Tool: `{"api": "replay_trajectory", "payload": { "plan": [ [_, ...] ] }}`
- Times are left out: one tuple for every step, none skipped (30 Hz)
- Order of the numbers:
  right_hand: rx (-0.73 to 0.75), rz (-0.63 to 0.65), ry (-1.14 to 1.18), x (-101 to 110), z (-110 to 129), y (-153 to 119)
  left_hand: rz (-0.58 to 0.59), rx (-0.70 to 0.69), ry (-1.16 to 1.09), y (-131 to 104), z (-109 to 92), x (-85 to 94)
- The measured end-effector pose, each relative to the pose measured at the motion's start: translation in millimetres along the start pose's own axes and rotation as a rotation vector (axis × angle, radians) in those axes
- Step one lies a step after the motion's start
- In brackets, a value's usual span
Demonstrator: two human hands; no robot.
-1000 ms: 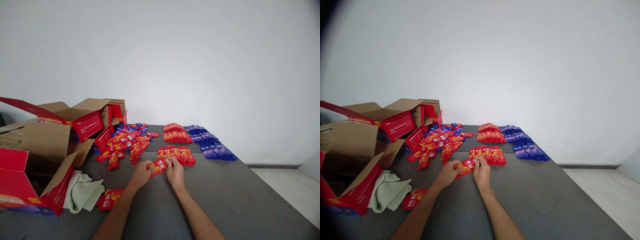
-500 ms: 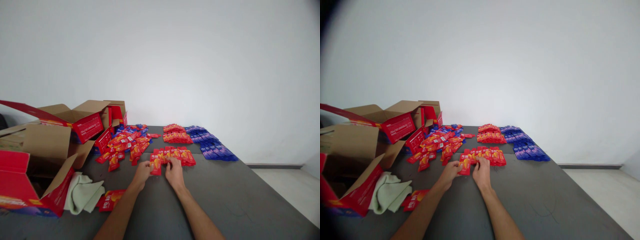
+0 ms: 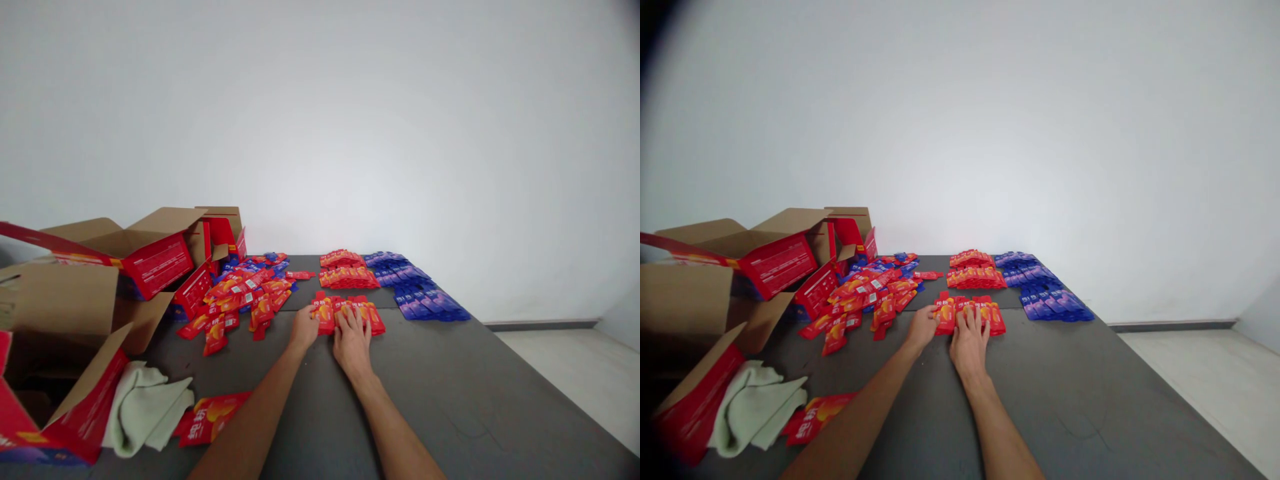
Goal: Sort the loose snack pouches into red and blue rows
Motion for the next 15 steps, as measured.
{"api": "replay_trajectory", "payload": {
  "plan": [
    [-0.002,0.022,-0.015,0.2,-0.3,0.0,0.004,-0.027,0.070,0.7,0.0,-1.4],
    [-0.008,0.043,-0.028,0.1,-0.4,0.0,0.007,-0.051,0.139,0.9,0.1,-2.0],
    [-0.017,0.065,-0.038,-0.2,-0.4,-0.2,0.012,-0.069,0.193,0.8,0.4,-2.3],
    [-0.027,0.085,-0.046,-0.7,-0.4,-0.4,0.016,-0.082,0.234,0.4,0.7,-2.3],
    [-0.037,0.100,-0.051,-1.3,-0.3,-0.7,0.015,-0.095,0.279,-0.1,1.0,-2.1],
    [-0.045,0.108,-0.054,-1.9,-0.3,-1.0,0.011,-0.116,0.334,-0.9,1.2,-2.1],
    [-0.052,0.109,-0.058,-2.4,-0.2,-1.2,0.008,-0.146,0.396,-1.9,1.2,-2.4],
    [-0.057,0.103,-0.062,-2.7,-0.2,-1.5,0.012,-0.189,0.460,-3.2,1.0,-3.3],
    [-0.062,0.094,-0.068,-2.9,-0.2,-1.7,0.026,-0.237,0.523,-4.8,0.8,-4.9],
    [-0.067,0.086,-0.074,-3.0,-0.3,-1.7,0.052,-0.283,0.579,-6.8,0.9,-7.2],
    [-0.075,0.081,-0.080,-3.0,-0.5,-1.7,0.086,-0.318,0.623,-9.2,1.4,-9.9],
    [-0.083,0.079,-0.086,-2.9,-0.8,-1.7,0.118,-0.339,0.651,-11.9,2.4,-12.8],
    [-0.091,0.081,-0.089,-2.8,-1.1,-1.5,0.141,-0.352,0.680,-14.8,3.6,-15.7],
    [-0.097,0.085,-0.092,-2.7,-1.4,-1.4,0.153,-0.359,0.709,-17.8,4.9,-18.4],
    [-0.099,0.092,-0.094,-2.6,-1.7,-1.3,0.155,-0.364,0.736,-20.6,6.1,-20.7]
  ]
}}
Point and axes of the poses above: each hand's wrist, its own y-axis towards the middle knuckle, its own x-axis out of the back of the hand, z = x × y, the point moved 2 cm from there along y, towards the middle knuckle, and after that the axes turned 5 degrees about -z, right-handed, at the moved point
